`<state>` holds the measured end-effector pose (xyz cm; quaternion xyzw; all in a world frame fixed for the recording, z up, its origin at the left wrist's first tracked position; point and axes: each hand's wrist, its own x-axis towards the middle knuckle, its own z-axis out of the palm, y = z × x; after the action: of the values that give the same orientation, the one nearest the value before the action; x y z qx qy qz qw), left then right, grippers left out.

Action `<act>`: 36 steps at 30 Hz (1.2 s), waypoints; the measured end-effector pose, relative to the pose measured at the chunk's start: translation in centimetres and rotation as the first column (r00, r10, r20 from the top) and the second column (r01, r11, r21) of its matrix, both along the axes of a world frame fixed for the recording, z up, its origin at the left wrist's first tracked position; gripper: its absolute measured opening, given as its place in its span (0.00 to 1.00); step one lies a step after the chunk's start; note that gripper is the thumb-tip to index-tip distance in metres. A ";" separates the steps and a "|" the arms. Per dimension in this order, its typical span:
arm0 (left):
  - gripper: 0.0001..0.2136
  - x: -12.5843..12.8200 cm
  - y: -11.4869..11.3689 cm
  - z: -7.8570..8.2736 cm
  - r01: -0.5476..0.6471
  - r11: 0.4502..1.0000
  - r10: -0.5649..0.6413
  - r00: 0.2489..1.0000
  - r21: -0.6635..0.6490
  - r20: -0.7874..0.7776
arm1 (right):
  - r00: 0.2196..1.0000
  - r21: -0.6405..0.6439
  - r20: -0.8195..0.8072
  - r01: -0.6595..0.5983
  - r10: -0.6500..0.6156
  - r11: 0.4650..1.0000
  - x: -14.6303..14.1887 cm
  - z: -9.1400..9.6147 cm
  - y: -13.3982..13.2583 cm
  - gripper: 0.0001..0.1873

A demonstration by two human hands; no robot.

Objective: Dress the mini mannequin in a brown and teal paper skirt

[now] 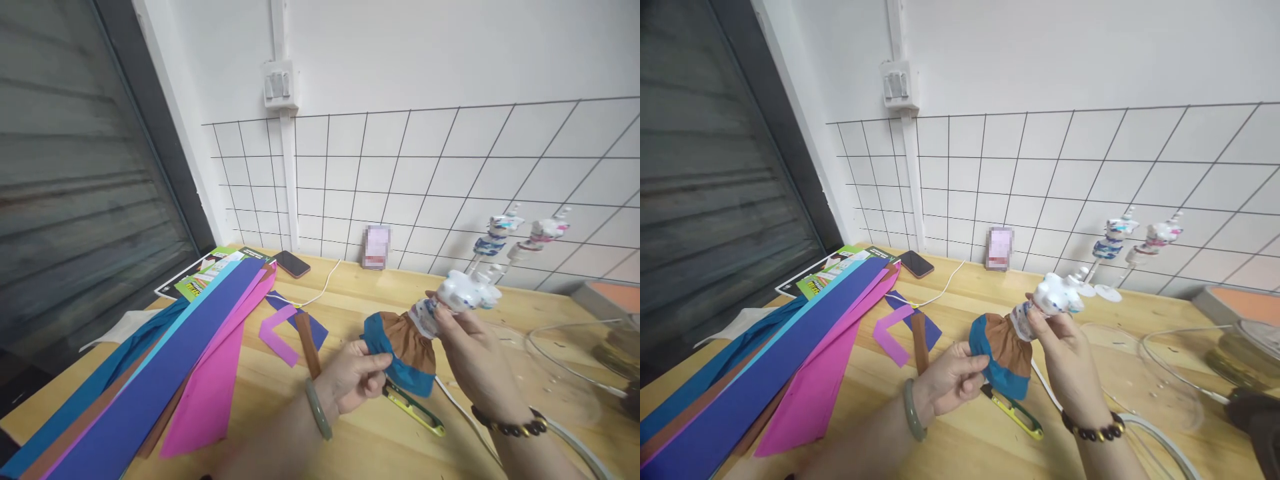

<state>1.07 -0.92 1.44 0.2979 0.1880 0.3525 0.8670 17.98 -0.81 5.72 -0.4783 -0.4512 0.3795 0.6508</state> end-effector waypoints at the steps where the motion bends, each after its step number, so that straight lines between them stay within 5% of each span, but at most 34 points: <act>1: 0.10 0.0 0.1 0.0 -0.023 1.000 0.023 1.000 -0.007 -0.001 | 1.000 -0.006 0.018 0.011 -0.011 1.000 -0.3 0.4 -0.1 0.17; 7: 0.11 0.1 0.3 -0.4 -0.088 0.991 0.092 0.995 -0.098 0.038 | 0.952 -0.128 0.267 0.191 -0.151 0.973 -1.8 3.6 -1.3 0.13; 10: 0.11 0.2 0.2 -0.6 -0.102 0.992 0.105 0.994 -0.074 0.031 | 0.946 -0.099 0.301 0.155 -0.118 0.983 -2.1 4.3 -1.5 0.13; 22: 0.09 -0.4 0.6 -0.1 -0.167 0.978 0.182 0.975 -0.122 0.124 | 0.947 -0.090 0.311 0.115 -0.082 0.989 -2.0 3.7 -1.4 0.13; 31: 0.11 -0.1 0.6 -0.1 -0.153 0.971 0.162 0.986 -0.186 0.037 | 0.933 -0.084 0.345 0.133 -0.097 0.988 -2.2 3.9 -1.4 0.13; 36: 0.10 -0.4 0.6 0.0 -0.165 0.980 0.169 0.985 -0.107 0.034 | 0.917 -0.041 0.395 0.079 -0.057 0.996 -1.8 3.1 -1.4 0.12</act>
<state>0.69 -0.28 1.46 0.2279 0.2116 0.4202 0.8525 16.14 -2.16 8.84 -0.5782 -0.5451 0.2651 0.5461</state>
